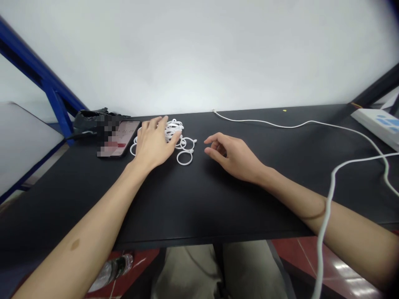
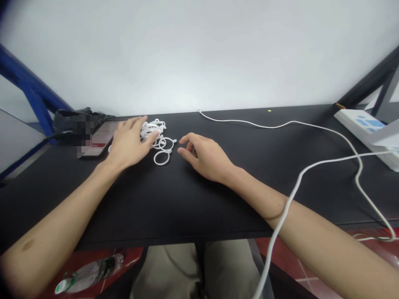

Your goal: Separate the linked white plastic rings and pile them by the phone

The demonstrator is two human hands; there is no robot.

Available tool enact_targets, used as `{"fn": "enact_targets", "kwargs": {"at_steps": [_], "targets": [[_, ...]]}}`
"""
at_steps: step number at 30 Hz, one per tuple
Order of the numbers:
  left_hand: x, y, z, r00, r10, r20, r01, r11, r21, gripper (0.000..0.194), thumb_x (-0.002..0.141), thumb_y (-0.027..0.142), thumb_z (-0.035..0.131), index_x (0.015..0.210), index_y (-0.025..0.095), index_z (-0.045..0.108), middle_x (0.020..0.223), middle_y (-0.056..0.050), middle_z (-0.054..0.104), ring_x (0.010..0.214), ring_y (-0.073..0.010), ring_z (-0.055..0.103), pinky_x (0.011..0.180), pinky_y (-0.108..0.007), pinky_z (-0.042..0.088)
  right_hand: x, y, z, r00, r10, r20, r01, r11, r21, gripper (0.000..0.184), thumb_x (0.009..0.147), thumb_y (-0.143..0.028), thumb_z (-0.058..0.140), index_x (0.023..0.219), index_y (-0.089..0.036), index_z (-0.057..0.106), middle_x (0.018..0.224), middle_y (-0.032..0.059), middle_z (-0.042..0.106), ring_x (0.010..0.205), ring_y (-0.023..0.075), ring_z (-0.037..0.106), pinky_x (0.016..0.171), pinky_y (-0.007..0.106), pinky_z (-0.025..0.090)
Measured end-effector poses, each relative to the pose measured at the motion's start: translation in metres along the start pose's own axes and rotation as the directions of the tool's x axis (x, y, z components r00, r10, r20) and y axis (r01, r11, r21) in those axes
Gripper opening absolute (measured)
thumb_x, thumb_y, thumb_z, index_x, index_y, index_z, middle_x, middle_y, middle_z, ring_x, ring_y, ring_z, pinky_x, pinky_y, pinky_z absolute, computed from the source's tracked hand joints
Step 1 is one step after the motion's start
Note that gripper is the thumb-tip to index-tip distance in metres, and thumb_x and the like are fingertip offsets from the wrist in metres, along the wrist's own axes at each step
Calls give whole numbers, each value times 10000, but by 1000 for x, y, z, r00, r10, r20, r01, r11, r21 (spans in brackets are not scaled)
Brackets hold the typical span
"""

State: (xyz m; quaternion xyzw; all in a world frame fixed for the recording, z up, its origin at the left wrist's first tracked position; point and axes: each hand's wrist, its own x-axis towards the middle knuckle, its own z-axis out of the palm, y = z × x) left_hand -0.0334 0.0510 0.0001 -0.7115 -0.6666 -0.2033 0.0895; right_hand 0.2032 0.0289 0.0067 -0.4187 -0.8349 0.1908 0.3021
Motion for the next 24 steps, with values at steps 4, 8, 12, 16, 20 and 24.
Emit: {"fn": "enact_targets", "kwargs": {"at_steps": [4, 8, 12, 16, 20, 24], "targets": [[2, -7, 8, 989, -5, 150, 3, 1000, 11, 670, 957, 599, 313, 1408, 135, 490, 1450, -180, 494, 1333, -406, 422, 1109, -595, 292, -1, 2, 0, 999, -7, 43, 7, 1000, 1, 183, 929, -327, 568, 1028, -187, 634, 824, 2, 677, 706, 128, 589, 692, 275, 450], [3, -10, 11, 987, -8, 160, 8, 1000, 3, 656, 955, 608, 316, 1398, 160, 498, 1449, -187, 497, 1332, -409, 432, 1090, -619, 308, 0, 5, -1, 999, -10, 44, 10, 1000, 0, 162, 926, -312, 571, 986, -182, 646, 821, 5, 684, 711, 127, 596, 693, 270, 452], [3, -11, 12, 986, 6, 169, -6, 1000, -5, 656, 955, 601, 311, 1414, 163, 476, 1469, -175, 482, 1363, -374, 411, 1118, -594, 286, 2, 9, -2, 999, -3, 40, 3, 1000, 0, 158, 926, -308, 568, 954, -178, 652, 799, 3, 679, 694, 125, 592, 675, 264, 448], [3, -11, 13, 979, 10, 206, -11, 1000, 0, 705, 943, 627, 311, 1456, 159, 428, 1508, -172, 435, 1406, -372, 356, 1138, -593, 257, 4, 14, -4, 999, 15, 40, -16, 1000, 5, 154, 930, -300, 554, 949, -181, 650, 842, 12, 687, 723, 130, 605, 697, 269, 460], [3, -9, 11, 972, 6, 236, -5, 1000, -2, 780, 917, 705, 289, 1482, 178, 395, 1552, -156, 375, 1437, -386, 308, 1150, -615, 223, 7, 26, -7, 1000, 12, 8, -11, 990, -139, 166, 930, -299, 551, 978, -174, 649, 878, 47, 678, 838, 188, 601, 804, 339, 477], [1, -6, 8, 966, 12, 259, -7, 1000, -21, 819, 887, 757, 294, 1495, 214, 372, 1573, -143, 340, 1454, -387, 275, 1154, -640, 193, 10, 43, -11, 997, 72, -38, -80, 936, -342, 276, 918, -350, 566, 1081, -143, 650, 1077, 145, 646, 1049, 295, 565, 926, 457, 469]]}}
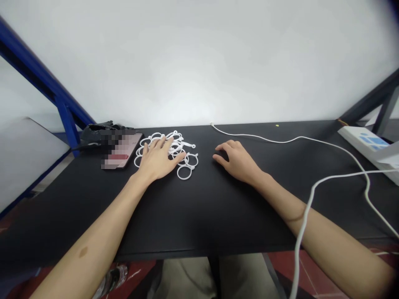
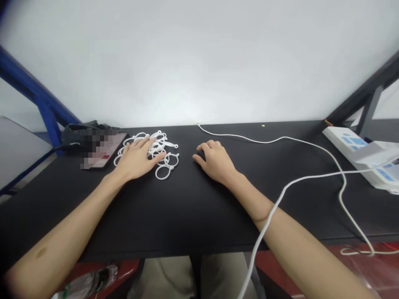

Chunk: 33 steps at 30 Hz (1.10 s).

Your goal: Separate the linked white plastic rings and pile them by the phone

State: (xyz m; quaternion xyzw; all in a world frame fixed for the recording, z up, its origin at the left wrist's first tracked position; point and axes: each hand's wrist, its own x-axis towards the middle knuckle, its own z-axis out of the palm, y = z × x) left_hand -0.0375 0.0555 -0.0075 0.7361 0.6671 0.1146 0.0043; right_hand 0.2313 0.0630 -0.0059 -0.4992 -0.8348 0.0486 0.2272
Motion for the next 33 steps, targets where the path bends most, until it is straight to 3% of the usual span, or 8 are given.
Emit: {"fn": "enact_targets", "kwargs": {"at_steps": [6, 14, 18, 24, 33], "targets": [[-2, 7, -2, 1000, 5, 27, -5, 1000, -7, 855, 864, 775, 321, 1500, 205, 355, 1571, -142, 342, 1463, -381, 255, 1163, -631, 185, 7, 15, 6, 998, 59, 5, -58, 996, -72, 387, 920, -415, 555, 1182, -141, 632, 1297, 189, 577, 1221, 349, 527, 1031, 513, 441], [2, 10, 0, 998, 31, -46, -32, 999, -26, 780, 880, 736, 361, 1462, 218, 401, 1512, -141, 436, 1427, -363, 335, 1166, -628, 203, 8, 15, 8, 997, 76, 8, -75, 994, -84, 387, 939, -414, 530, 1227, -167, 608, 1372, 158, 556, 1302, 341, 495, 1102, 532, 400], [3, 10, -2, 997, 24, -76, -25, 999, -20, 769, 905, 708, 355, 1481, 199, 380, 1529, -146, 411, 1438, -356, 319, 1171, -617, 212, 8, 15, 7, 997, 74, 14, -73, 993, -95, 390, 942, -403, 528, 1226, -148, 608, 1374, 168, 558, 1311, 345, 491, 1117, 538, 387], [2, 9, -1, 993, 114, 29, -113, 993, -26, 729, 947, 673, 298, 1527, 232, 308, 1586, -100, 324, 1474, -326, 259, 1195, -591, 182, 8, 18, 8, 998, 60, -6, -60, 997, -49, 348, 936, -385, 527, 1214, -193, 611, 1367, 161, 567, 1317, 349, 492, 1087, 574, 411], [0, 13, -2, 980, 185, 78, -181, 982, -55, 756, 940, 675, 324, 1554, 243, 235, 1620, -73, 235, 1494, -313, 202, 1208, -574, 155, 6, 17, 5, 998, 62, 32, -60, 997, -45, 350, 943, -375, 527, 1214, -169, 610, 1392, 163, 553, 1359, 348, 458, 1135, 557, 365]]}}
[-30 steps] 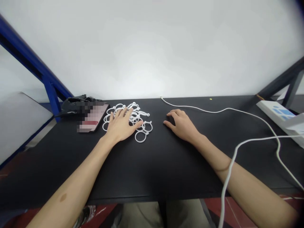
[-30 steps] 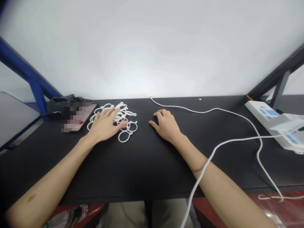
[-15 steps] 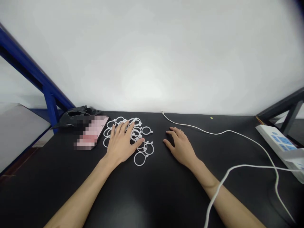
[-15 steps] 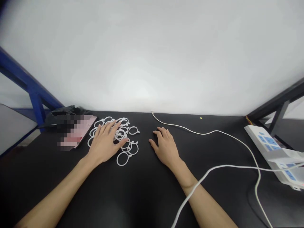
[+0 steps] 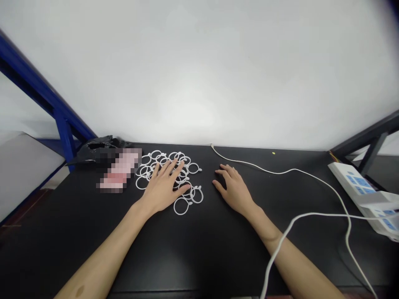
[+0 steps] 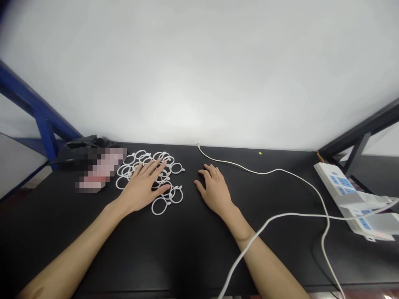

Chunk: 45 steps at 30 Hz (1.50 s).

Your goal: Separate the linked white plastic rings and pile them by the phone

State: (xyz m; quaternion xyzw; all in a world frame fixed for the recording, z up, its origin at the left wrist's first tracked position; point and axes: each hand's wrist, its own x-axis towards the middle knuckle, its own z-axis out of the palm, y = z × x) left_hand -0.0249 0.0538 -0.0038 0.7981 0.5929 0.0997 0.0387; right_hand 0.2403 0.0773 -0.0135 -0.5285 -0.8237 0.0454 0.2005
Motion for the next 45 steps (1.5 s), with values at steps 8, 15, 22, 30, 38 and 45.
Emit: {"fn": "enact_targets", "kwargs": {"at_steps": [8, 15, 22, 30, 38, 45], "targets": [[-1, 3, 1, 997, 78, 24, -77, 995, -57, 808, 913, 700, 376, 1554, 236, 214, 1617, -76, 250, 1497, -302, 196, 1217, -577, 115, -3, -3, -3, 1000, -14, 27, 14, 1000, 25, 352, 943, -356, 531, 1221, -155, 608, 1406, 169, 541, 1376, 348, 437, 1144, 549, 359], [-4, 5, -5, 986, 120, -118, -130, 988, -81, 659, 956, 599, 420, 1473, 194, 368, 1517, -109, 434, 1425, -290, 351, 1214, -553, 173, -4, -3, -3, 1000, -11, 27, 10, 999, 51, 329, 960, -318, 514, 1210, -131, 616, 1396, 171, 548, 1373, 345, 436, 1141, 542, 360], [-11, 17, -6, 936, 241, -258, -273, 957, -96, 495, 968, 490, 482, 1347, 172, 511, 1372, -105, 567, 1313, -259, 471, 1188, -511, 274, -5, -10, -11, 998, -60, 35, 53, 983, 177, 248, 958, -343, 539, 1107, -187, 662, 1283, 114, 629, 1293, 291, 509, 1119, 504, 390], [-13, 33, 4, 945, 325, -23, -326, 944, -58, 706, 927, 640, 436, 1482, 206, 407, 1590, -112, 312, 1492, -305, 202, 1226, -556, 107, -14, -34, -10, 969, -238, 63, 214, 942, 260, 280, 877, -326, 658, 1124, -194, 651, 1233, 121, 615, 1174, 271, 538, 1036, 477, 452], [-10, 24, 1, 959, 280, -46, -282, 958, -55, 616, 939, 604, 455, 1376, 178, 544, 1516, -103, 437, 1471, -311, 243, 1225, -557, 128, -14, -32, -7, 976, -214, 35, 196, 941, 276, 95, 914, -188, 587, 992, -186, 642, 1121, 104, 641, 1052, 239, 560, 943, 424, 488], [-12, 35, 1, 883, 351, -313, -397, 913, -95, 367, 942, 442, 562, 1139, 150, 665, 1222, -88, 658, 1255, -292, 483, 1175, -542, 252, -15, -39, -8, 965, -261, -11, 251, 917, 310, 49, 941, -231, 585, 937, -205, 626, 941, 61, 669, 873, 193, 589, 825, 370, 497]]}}
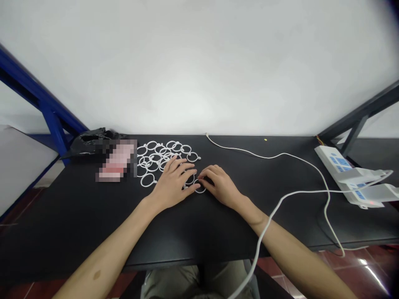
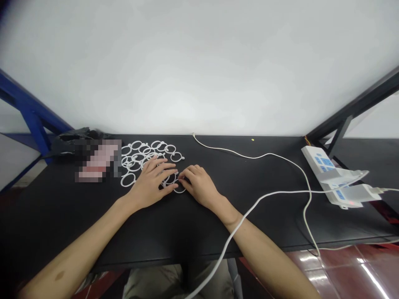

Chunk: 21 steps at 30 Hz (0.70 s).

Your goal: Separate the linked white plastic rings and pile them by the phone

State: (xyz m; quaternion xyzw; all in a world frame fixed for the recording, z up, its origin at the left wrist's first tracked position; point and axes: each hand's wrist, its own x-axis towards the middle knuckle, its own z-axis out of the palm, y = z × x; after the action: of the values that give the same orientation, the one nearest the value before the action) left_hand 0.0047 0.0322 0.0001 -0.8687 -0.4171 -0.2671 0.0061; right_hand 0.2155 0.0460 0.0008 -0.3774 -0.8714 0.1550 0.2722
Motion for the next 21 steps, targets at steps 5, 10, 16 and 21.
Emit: {"fn": "enact_targets", "kwargs": {"at_steps": [5, 10, 16, 21], "targets": [[2, 11, -1, 990, 34, -139, -49, 993, -105, 190, 952, 314, 565, 1010, 162, 664, 995, -77, 712, 1021, -259, 566, 972, -468, 431, -2, -11, 0, 986, -53, -159, 75, 988, 136, 84, 969, -247, 533, 984, -220, 611, 1014, 65, 645, 883, 152, 619, 780, 296, 517], [3, 20, -11, 961, -273, 38, 254, 827, -501, 182, 969, 323, 533, 985, 197, 664, 815, -21, 685, 748, -167, 574, 694, -301, 465, -2, -27, 0, 951, 240, -196, -147, 907, 396, 133, 906, -304, 626, 1003, -215, 607, 838, 3, 628, 622, 96, 538, 604, 242, 471], [5, 21, -20, 828, -347, 441, 553, 372, -745, 295, 936, 465, 551, 928, 177, 618, 702, 26, 608, 531, -89, 469, 511, -222, 362, 4, -36, -6, 877, 412, 248, -429, 436, 791, 350, 790, -492, 718, 839, -191, 546, 691, -30, 617, 509, 73, 462, 458, 207, 369], [4, 20, -24, 848, -302, 435, 529, 460, -713, 346, 952, 465, 515, 793, 165, 584, 637, 37, 533, 557, -90, 434, 541, -223, 334, 0, -30, -6, 880, 377, 289, -457, 505, 733, 363, 843, -525, 652, 800, -182, 543, 682, -38, 584, 530, 68, 459, 502, 207, 377]]}}
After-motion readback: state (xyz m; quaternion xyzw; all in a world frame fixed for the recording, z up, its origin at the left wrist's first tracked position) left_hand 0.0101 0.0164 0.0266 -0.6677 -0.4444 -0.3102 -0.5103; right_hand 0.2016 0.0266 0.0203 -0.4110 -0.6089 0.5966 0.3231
